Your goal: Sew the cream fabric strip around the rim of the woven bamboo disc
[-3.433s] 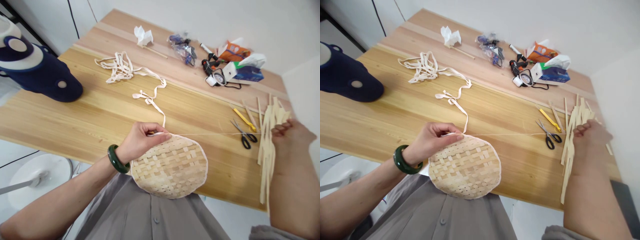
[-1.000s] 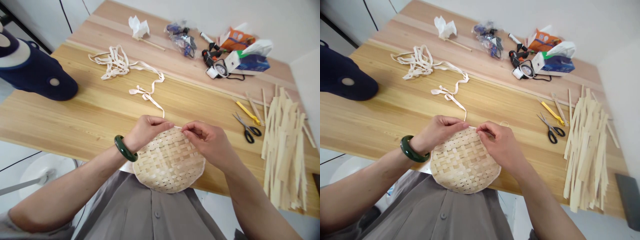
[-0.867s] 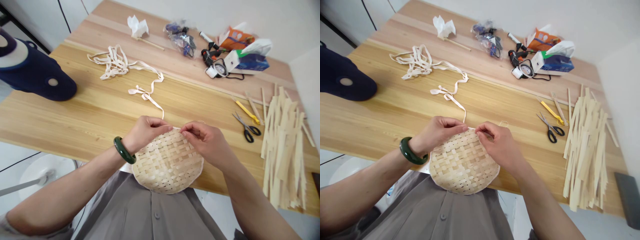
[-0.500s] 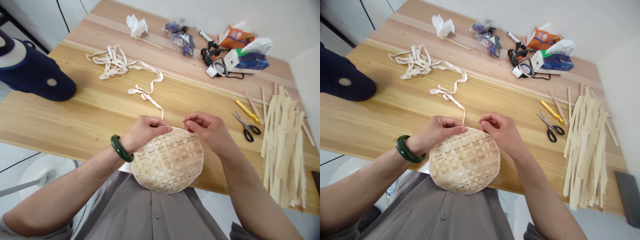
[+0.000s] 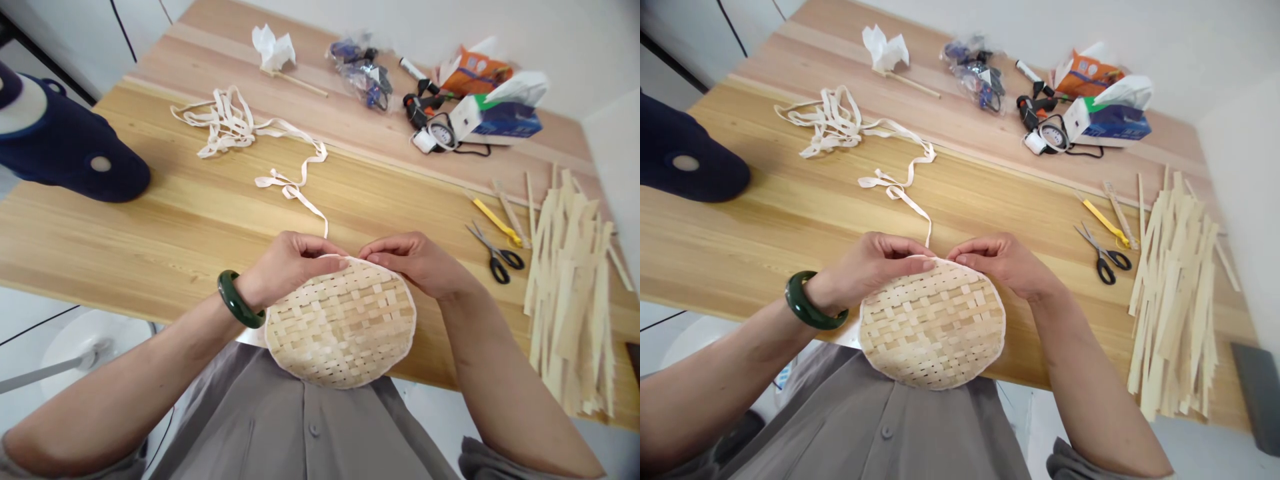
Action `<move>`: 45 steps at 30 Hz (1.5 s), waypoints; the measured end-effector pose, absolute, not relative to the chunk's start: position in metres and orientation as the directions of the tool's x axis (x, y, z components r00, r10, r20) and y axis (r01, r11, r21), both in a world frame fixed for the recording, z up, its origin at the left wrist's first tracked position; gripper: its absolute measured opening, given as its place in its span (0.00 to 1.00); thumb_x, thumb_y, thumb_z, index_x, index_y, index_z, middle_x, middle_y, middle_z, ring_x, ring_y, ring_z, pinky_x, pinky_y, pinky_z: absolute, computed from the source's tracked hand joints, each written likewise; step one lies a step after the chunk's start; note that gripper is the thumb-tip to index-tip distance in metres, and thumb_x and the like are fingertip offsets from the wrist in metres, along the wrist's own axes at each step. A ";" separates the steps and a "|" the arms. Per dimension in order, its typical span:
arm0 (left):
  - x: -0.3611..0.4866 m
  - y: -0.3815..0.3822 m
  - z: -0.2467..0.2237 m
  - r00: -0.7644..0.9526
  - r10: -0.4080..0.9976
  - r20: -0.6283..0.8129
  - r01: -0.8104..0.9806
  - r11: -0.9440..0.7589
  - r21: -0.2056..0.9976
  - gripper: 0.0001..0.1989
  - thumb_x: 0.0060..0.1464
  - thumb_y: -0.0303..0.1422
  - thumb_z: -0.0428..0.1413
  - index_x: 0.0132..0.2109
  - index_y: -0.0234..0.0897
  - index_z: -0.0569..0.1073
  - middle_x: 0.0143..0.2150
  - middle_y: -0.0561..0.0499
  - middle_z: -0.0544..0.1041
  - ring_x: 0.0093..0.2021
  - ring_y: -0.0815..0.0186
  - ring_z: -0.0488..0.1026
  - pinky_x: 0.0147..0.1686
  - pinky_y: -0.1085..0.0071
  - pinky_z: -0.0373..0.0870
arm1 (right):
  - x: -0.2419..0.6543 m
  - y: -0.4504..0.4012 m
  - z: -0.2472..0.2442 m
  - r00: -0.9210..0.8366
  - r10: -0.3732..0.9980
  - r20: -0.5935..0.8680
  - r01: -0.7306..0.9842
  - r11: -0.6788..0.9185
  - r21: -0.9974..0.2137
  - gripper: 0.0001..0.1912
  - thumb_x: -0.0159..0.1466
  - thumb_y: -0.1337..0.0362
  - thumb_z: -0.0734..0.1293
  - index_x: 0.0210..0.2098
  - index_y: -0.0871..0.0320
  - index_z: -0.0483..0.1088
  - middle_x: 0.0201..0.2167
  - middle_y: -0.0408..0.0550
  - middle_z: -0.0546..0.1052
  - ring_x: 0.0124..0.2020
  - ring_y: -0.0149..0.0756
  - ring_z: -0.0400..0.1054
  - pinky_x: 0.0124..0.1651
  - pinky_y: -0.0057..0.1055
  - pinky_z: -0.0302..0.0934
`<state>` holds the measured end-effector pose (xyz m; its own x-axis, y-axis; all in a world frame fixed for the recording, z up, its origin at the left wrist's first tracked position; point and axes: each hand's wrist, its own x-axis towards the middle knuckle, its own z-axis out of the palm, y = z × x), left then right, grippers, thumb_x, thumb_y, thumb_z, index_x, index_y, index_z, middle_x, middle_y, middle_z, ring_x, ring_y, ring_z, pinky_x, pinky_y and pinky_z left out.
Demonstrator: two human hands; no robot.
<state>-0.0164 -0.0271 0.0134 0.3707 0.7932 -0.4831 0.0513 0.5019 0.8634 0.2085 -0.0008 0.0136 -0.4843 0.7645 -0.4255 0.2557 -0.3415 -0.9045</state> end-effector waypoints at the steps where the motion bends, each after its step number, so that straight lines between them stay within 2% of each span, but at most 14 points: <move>1: -0.016 -0.026 0.013 0.379 0.792 -0.479 0.054 0.498 0.865 0.08 0.50 0.35 0.65 0.36 0.35 0.82 0.31 0.52 0.82 0.28 0.72 0.74 0.28 0.79 0.68 | 0.209 0.000 0.012 -0.486 0.763 -0.426 0.248 -0.347 -0.905 0.08 0.56 0.58 0.74 0.32 0.56 0.81 0.31 0.43 0.80 0.31 0.30 0.71 0.36 0.27 0.64; 7: -0.018 -0.024 0.007 0.420 0.799 -0.430 0.033 0.460 0.887 0.09 0.49 0.36 0.66 0.37 0.36 0.83 0.33 0.51 0.83 0.30 0.70 0.76 0.30 0.77 0.70 | 0.203 -0.004 -0.001 -0.535 0.735 -0.416 0.136 -0.411 -0.901 0.07 0.57 0.60 0.74 0.30 0.56 0.80 0.27 0.41 0.77 0.27 0.26 0.67 0.30 0.24 0.60; 11: -0.020 -0.025 0.003 0.406 0.818 -0.407 0.039 0.430 0.902 0.09 0.48 0.36 0.67 0.37 0.36 0.83 0.34 0.50 0.83 0.31 0.70 0.77 0.30 0.77 0.70 | 0.196 -0.013 -0.005 -0.496 0.747 -0.443 0.058 -0.481 -0.875 0.07 0.58 0.58 0.73 0.31 0.56 0.78 0.27 0.40 0.76 0.26 0.25 0.66 0.29 0.23 0.60; 14: -0.019 -0.025 0.003 0.403 0.818 -0.410 0.045 0.430 0.902 0.09 0.48 0.36 0.67 0.37 0.37 0.83 0.33 0.50 0.83 0.30 0.70 0.76 0.30 0.77 0.70 | 0.196 -0.016 -0.003 -0.485 0.755 -0.441 0.079 -0.464 -0.882 0.08 0.59 0.58 0.72 0.31 0.56 0.77 0.26 0.40 0.76 0.25 0.25 0.67 0.28 0.22 0.59; 18: -0.017 -0.026 0.005 0.411 0.816 -0.406 0.042 0.428 0.903 0.08 0.49 0.35 0.67 0.37 0.37 0.83 0.32 0.51 0.83 0.30 0.71 0.76 0.29 0.78 0.69 | 0.203 -0.012 -0.002 -0.529 0.713 -0.461 0.124 -0.472 -0.873 0.09 0.59 0.58 0.73 0.36 0.55 0.75 0.31 0.40 0.78 0.28 0.26 0.69 0.30 0.23 0.62; 23: -0.017 -0.026 0.008 0.406 0.808 -0.427 0.019 0.460 0.888 0.07 0.49 0.34 0.66 0.35 0.37 0.83 0.31 0.53 0.83 0.29 0.73 0.76 0.28 0.80 0.69 | 0.209 -0.010 -0.004 -0.459 0.784 -0.418 0.126 -0.409 -0.904 0.12 0.57 0.57 0.74 0.31 0.58 0.73 0.25 0.40 0.74 0.24 0.25 0.66 0.27 0.23 0.59; 28: -0.018 -0.024 0.008 0.433 0.779 -0.454 0.032 0.490 0.871 0.08 0.49 0.35 0.67 0.36 0.36 0.83 0.31 0.52 0.82 0.29 0.73 0.75 0.29 0.79 0.70 | 0.200 -0.009 -0.002 -0.490 0.786 -0.377 0.144 -0.354 -0.924 0.11 0.59 0.57 0.73 0.32 0.58 0.74 0.26 0.40 0.74 0.24 0.25 0.65 0.26 0.22 0.58; 32: -0.017 -0.023 0.009 0.418 0.772 -0.479 0.040 0.512 0.858 0.08 0.49 0.35 0.66 0.35 0.35 0.82 0.31 0.52 0.82 0.28 0.72 0.74 0.28 0.79 0.69 | 0.196 -0.003 0.008 -0.495 0.826 -0.271 0.223 -0.181 -0.958 0.09 0.60 0.58 0.71 0.34 0.57 0.75 0.32 0.43 0.77 0.31 0.30 0.70 0.33 0.27 0.64; 34: -0.017 -0.023 0.009 0.400 0.771 -0.496 0.041 0.525 0.850 0.08 0.49 0.35 0.66 0.35 0.34 0.82 0.30 0.52 0.81 0.28 0.72 0.74 0.28 0.78 0.69 | 0.196 -0.003 0.016 -0.447 0.891 -0.085 0.303 0.061 -0.951 0.07 0.61 0.60 0.70 0.36 0.56 0.76 0.37 0.46 0.78 0.38 0.34 0.72 0.42 0.33 0.66; 35: -0.017 -0.023 0.009 0.391 0.774 -0.499 0.046 0.525 0.850 0.09 0.49 0.35 0.66 0.35 0.34 0.82 0.30 0.52 0.81 0.27 0.72 0.74 0.28 0.77 0.68 | 0.195 -0.004 0.020 -0.431 0.901 0.046 0.354 0.216 -0.910 0.05 0.62 0.62 0.69 0.36 0.56 0.76 0.38 0.46 0.78 0.41 0.36 0.72 0.46 0.35 0.66; 38: -0.016 -0.023 0.009 0.378 0.802 -0.462 0.057 0.478 0.877 0.09 0.48 0.35 0.65 0.35 0.34 0.82 0.29 0.52 0.80 0.27 0.71 0.73 0.27 0.76 0.66 | 0.189 -0.013 0.027 -0.491 0.799 0.347 0.509 0.587 -0.629 0.02 0.63 0.65 0.69 0.35 0.54 0.76 0.38 0.47 0.78 0.44 0.38 0.70 0.50 0.38 0.64; 41: -0.015 -0.023 0.008 0.378 0.840 -0.389 0.073 0.392 0.917 0.10 0.48 0.36 0.64 0.35 0.34 0.82 0.29 0.52 0.80 0.28 0.70 0.72 0.29 0.75 0.65 | 0.176 -0.024 0.027 -0.557 0.704 0.440 0.594 0.708 -0.381 0.04 0.65 0.68 0.67 0.34 0.55 0.75 0.38 0.48 0.78 0.42 0.39 0.68 0.44 0.38 0.65; 43: -0.015 -0.023 0.007 0.369 0.857 -0.360 0.111 0.344 0.932 0.10 0.48 0.37 0.63 0.34 0.34 0.82 0.29 0.52 0.80 0.28 0.69 0.72 0.29 0.74 0.65 | 0.169 -0.032 0.031 -0.541 0.691 0.479 0.576 0.719 -0.388 0.06 0.65 0.70 0.65 0.35 0.55 0.73 0.39 0.49 0.78 0.44 0.40 0.69 0.45 0.39 0.66; 45: -0.015 -0.024 0.004 0.334 0.873 -0.356 0.159 0.320 0.934 0.11 0.49 0.38 0.63 0.33 0.33 0.81 0.28 0.51 0.79 0.28 0.69 0.72 0.28 0.74 0.64 | 0.168 -0.042 0.044 -0.418 0.743 0.523 0.487 0.669 -0.562 0.07 0.66 0.71 0.64 0.38 0.54 0.72 0.42 0.49 0.77 0.46 0.40 0.70 0.48 0.41 0.67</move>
<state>-0.0152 -0.0235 0.0045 0.3337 0.8730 -0.3557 0.1589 0.3199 0.9340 0.1677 -0.0417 0.0438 -0.4176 0.7432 0.5228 0.4868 0.6688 -0.5619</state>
